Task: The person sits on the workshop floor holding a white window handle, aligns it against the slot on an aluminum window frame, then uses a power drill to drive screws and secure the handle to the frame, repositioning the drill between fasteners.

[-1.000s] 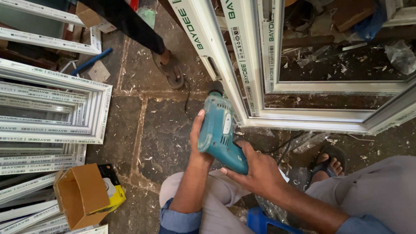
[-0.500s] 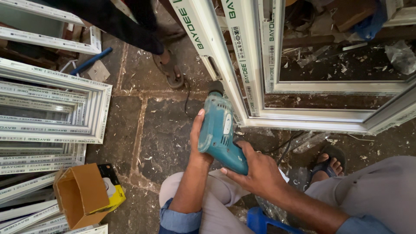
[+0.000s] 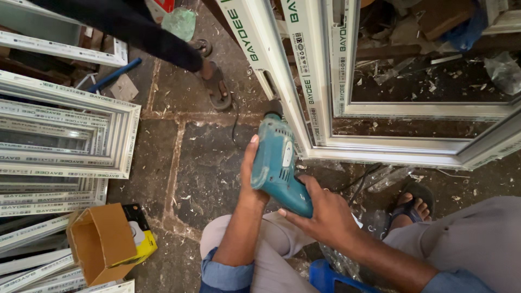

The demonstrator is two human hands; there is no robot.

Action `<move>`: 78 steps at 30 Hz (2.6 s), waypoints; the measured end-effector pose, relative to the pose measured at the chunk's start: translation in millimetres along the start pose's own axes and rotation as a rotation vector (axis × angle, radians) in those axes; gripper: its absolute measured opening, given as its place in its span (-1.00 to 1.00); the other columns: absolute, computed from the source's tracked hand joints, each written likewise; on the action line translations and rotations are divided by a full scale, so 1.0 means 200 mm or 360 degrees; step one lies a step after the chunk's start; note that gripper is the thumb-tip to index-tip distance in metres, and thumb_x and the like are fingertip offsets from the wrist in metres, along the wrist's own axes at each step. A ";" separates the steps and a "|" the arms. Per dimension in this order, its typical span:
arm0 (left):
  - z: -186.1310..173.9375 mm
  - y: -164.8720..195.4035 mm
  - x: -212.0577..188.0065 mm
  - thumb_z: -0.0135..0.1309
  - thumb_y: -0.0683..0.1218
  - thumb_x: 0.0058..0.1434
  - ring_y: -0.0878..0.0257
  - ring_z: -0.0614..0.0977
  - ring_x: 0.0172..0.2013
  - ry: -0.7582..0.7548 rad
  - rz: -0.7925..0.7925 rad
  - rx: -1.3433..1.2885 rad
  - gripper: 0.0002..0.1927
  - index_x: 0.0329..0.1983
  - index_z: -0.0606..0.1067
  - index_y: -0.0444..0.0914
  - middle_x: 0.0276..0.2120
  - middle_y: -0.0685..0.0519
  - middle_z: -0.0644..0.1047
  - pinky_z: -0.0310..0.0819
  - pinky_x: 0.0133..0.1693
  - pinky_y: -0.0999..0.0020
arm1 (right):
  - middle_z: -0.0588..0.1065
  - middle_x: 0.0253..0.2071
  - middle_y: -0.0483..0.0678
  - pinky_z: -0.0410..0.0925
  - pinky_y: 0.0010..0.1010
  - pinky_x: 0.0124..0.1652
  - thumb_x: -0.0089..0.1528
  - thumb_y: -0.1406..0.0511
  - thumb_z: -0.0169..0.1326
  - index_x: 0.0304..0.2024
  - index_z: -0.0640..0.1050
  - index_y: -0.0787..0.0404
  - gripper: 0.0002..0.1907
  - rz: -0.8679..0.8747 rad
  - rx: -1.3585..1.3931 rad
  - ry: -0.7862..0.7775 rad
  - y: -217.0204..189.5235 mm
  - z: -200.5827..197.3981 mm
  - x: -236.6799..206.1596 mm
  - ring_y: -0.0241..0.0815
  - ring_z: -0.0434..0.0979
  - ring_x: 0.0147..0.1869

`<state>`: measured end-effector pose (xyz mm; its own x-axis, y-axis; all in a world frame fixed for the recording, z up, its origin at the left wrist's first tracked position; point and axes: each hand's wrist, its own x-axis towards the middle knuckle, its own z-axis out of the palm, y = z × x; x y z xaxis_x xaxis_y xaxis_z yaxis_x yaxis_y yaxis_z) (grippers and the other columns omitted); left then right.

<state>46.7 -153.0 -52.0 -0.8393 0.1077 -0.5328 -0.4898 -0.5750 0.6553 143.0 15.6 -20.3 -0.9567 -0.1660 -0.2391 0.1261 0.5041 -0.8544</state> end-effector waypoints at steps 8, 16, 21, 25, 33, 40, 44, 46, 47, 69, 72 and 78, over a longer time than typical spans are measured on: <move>0.00 0.00 -0.01 0.00 0.23 0.36 0.16 0.68 -0.27 -0.0081 0.0029 0.0002 -0.45 0.05 0.53 -0.33 -0.21 -0.06 0.63 0.63 -0.21 0.26 | 0.61 -0.31 0.22 0.50 0.00 -0.22 0.05 -0.07 0.30 0.23 0.32 0.14 -0.17 -0.0039 0.0003 0.0043 0.01 0.01 -0.01 0.27 0.67 -0.20; -0.01 -0.01 -0.01 0.00 0.23 0.34 0.17 0.68 -0.28 -0.0008 0.0030 0.0004 -0.48 0.03 0.54 -0.30 -0.22 -0.05 0.63 0.63 -0.22 0.26 | 0.61 -0.28 0.22 0.49 0.01 -0.18 0.04 -0.08 0.29 0.26 0.31 0.12 -0.14 0.0030 -0.0026 0.0005 0.00 0.01 -0.01 0.28 0.66 -0.17; -0.01 -0.01 -0.01 -0.01 0.23 0.34 0.18 0.68 -0.26 0.0006 0.0014 0.0023 -0.48 0.04 0.54 -0.29 -0.21 -0.04 0.63 0.62 -0.20 0.27 | 0.60 -0.26 0.22 0.49 0.01 -0.20 0.05 -0.08 0.30 0.25 0.32 0.13 -0.15 0.0000 -0.0001 0.0022 0.00 0.01 -0.02 0.28 0.66 -0.17; -0.01 -0.01 -0.02 -0.02 0.24 0.34 0.18 0.68 -0.27 -0.0010 -0.0004 0.0042 -0.46 0.04 0.54 -0.29 -0.21 -0.04 0.63 0.61 -0.20 0.27 | 0.60 -0.28 0.22 0.50 -0.01 -0.20 0.06 -0.07 0.29 0.26 0.30 0.15 -0.15 0.0011 -0.0006 -0.0007 0.00 0.00 -0.02 0.27 0.67 -0.18; -0.02 -0.01 -0.02 0.00 0.23 0.34 0.19 0.67 -0.25 -0.0007 0.0023 0.0066 -0.46 0.07 0.54 -0.30 -0.19 -0.03 0.62 0.61 -0.19 0.29 | 0.61 -0.30 0.20 0.52 -0.02 -0.24 0.06 -0.07 0.29 0.24 0.32 0.15 -0.16 -0.0005 0.0017 -0.0002 0.00 0.01 -0.03 0.23 0.69 -0.21; -0.03 -0.01 -0.02 -0.02 0.24 0.35 0.17 0.68 -0.27 -0.0074 -0.0016 0.0027 -0.44 0.06 0.53 -0.31 -0.21 -0.05 0.63 0.61 -0.21 0.28 | 0.60 -0.30 0.21 0.52 -0.04 -0.22 0.05 -0.06 0.30 0.26 0.31 0.15 -0.14 0.0037 0.0029 -0.0023 0.00 0.01 -0.03 0.23 0.70 -0.20; -0.03 -0.01 -0.01 -0.04 0.26 0.36 0.17 0.68 -0.27 -0.0112 -0.0006 0.0035 -0.44 0.06 0.53 -0.31 -0.21 -0.05 0.63 0.61 -0.21 0.27 | 0.61 -0.29 0.21 0.52 -0.03 -0.22 0.05 -0.04 0.31 0.25 0.32 0.16 -0.15 0.0026 0.0025 0.0005 0.00 0.01 -0.03 0.23 0.69 -0.19; -0.02 -0.01 -0.01 -0.04 0.26 0.36 0.17 0.68 -0.27 -0.0115 -0.0008 0.0038 -0.44 0.07 0.53 -0.31 -0.21 -0.05 0.63 0.61 -0.21 0.27 | 0.61 -0.30 0.21 0.52 -0.03 -0.21 0.05 -0.04 0.31 0.26 0.31 0.16 -0.14 0.0030 0.0006 0.0004 0.00 0.01 -0.03 0.23 0.69 -0.19; -0.02 -0.01 -0.01 -0.04 0.26 0.36 0.17 0.68 -0.27 -0.0105 -0.0013 0.0042 -0.44 0.07 0.53 -0.30 -0.20 -0.05 0.63 0.61 -0.20 0.27 | 0.61 -0.29 0.21 0.52 -0.03 -0.21 0.04 -0.04 0.31 0.26 0.31 0.16 -0.14 0.0042 0.0005 0.0000 0.00 0.01 -0.03 0.23 0.69 -0.19; -0.02 -0.01 -0.02 -0.02 0.26 0.35 0.20 0.67 -0.29 -0.0105 -0.0004 0.0053 -0.45 0.05 0.54 -0.29 -0.22 -0.03 0.62 0.61 -0.25 0.29 | 0.61 -0.33 0.20 0.51 -0.02 -0.24 0.04 -0.04 0.33 0.21 0.33 0.18 -0.17 -0.0064 0.0001 0.0086 0.04 0.04 -0.03 0.22 0.69 -0.21; -0.02 -0.01 -0.02 -0.03 0.26 0.34 0.20 0.67 -0.30 -0.0071 0.0000 0.0082 -0.44 0.04 0.54 -0.29 -0.23 -0.04 0.63 0.61 -0.26 0.30 | 0.61 -0.34 0.20 0.51 -0.03 -0.25 0.05 -0.04 0.32 0.20 0.33 0.17 -0.18 -0.0052 0.0003 0.0081 0.03 0.04 -0.03 0.22 0.69 -0.22; -0.02 -0.01 -0.02 -0.02 0.26 0.34 0.19 0.67 -0.29 -0.0026 0.0000 0.0081 -0.45 0.04 0.54 -0.30 -0.23 -0.03 0.62 0.61 -0.24 0.30 | 0.60 -0.35 0.21 0.51 -0.02 -0.25 0.05 -0.05 0.32 0.21 0.32 0.18 -0.17 -0.0031 -0.0001 0.0069 0.03 0.04 -0.03 0.23 0.69 -0.22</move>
<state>52.5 -155.4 -53.8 -0.8428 0.1215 -0.5244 -0.5010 -0.5330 0.6818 151.5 12.8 -26.6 -0.9694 -0.1391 -0.2024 0.1073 0.5015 -0.8585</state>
